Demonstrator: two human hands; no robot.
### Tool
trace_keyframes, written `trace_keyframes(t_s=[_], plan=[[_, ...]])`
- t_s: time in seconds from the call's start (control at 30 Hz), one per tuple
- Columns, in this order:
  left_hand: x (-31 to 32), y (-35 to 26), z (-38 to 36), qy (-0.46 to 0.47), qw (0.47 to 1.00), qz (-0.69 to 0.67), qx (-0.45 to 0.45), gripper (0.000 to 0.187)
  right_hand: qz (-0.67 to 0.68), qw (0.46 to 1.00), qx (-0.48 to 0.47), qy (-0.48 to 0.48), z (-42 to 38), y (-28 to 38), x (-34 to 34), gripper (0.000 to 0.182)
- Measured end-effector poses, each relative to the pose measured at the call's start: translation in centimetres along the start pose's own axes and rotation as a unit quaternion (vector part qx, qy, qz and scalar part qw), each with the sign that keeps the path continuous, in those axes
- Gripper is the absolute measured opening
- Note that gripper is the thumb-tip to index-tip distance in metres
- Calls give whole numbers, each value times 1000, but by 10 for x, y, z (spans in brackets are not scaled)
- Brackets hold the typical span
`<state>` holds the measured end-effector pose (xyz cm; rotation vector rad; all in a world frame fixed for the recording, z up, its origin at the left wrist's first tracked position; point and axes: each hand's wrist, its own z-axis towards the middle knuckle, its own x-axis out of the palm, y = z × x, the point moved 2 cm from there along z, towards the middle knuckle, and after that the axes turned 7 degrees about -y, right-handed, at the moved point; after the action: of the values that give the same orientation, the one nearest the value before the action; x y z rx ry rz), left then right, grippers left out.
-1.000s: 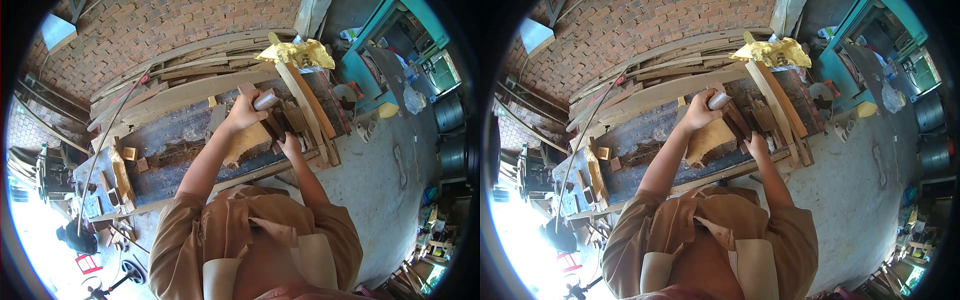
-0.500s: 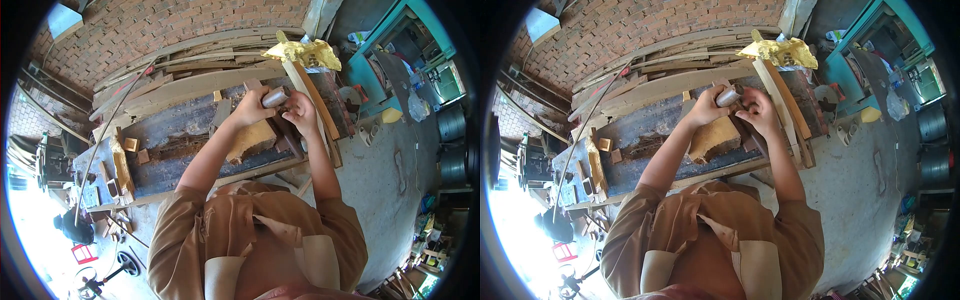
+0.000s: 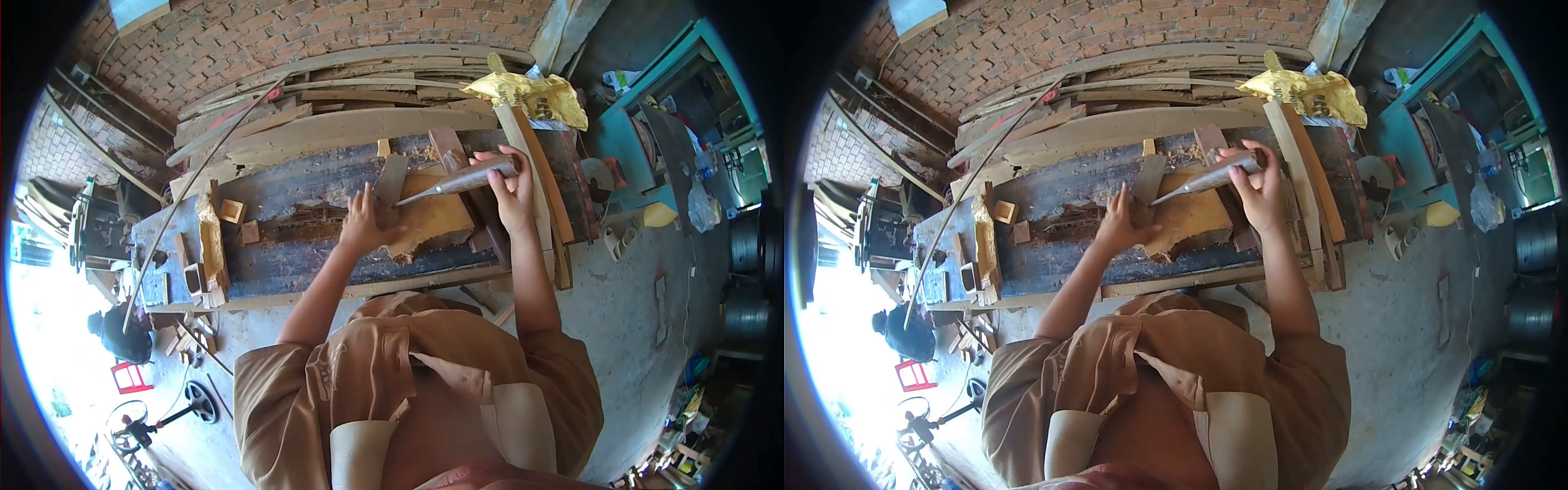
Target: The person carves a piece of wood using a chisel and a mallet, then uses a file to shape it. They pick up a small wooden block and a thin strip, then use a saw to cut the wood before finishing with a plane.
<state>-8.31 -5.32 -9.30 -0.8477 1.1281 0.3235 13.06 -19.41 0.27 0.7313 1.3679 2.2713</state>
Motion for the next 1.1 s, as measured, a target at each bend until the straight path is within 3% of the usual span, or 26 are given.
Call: trace_keyframes(t_s=[0.1, 0.3, 0.53, 0.7, 1.1], plan=[[21, 5, -10, 29, 984, -163, -59, 107, 8, 1000, -5, -11, -5, -1, -2, 37], [12, -12, -10, 35, 987, -124, -96, 109, -1, 1000, -7, -26, -19, 5, -15, 37], [27, -38, -2, 59, 987, -141, -48, 105, -51, 996, -15, -78, -25, 25, -36, 37], [40, -34, 1, 17, 999, -47, 16, 91, -39, 990, 32, -130, -30, 12, -47, 37], [35, -37, 0, 27, 997, -64, -22, 88, 10, 962, 143, -231, -47, -20, -79, 38]])
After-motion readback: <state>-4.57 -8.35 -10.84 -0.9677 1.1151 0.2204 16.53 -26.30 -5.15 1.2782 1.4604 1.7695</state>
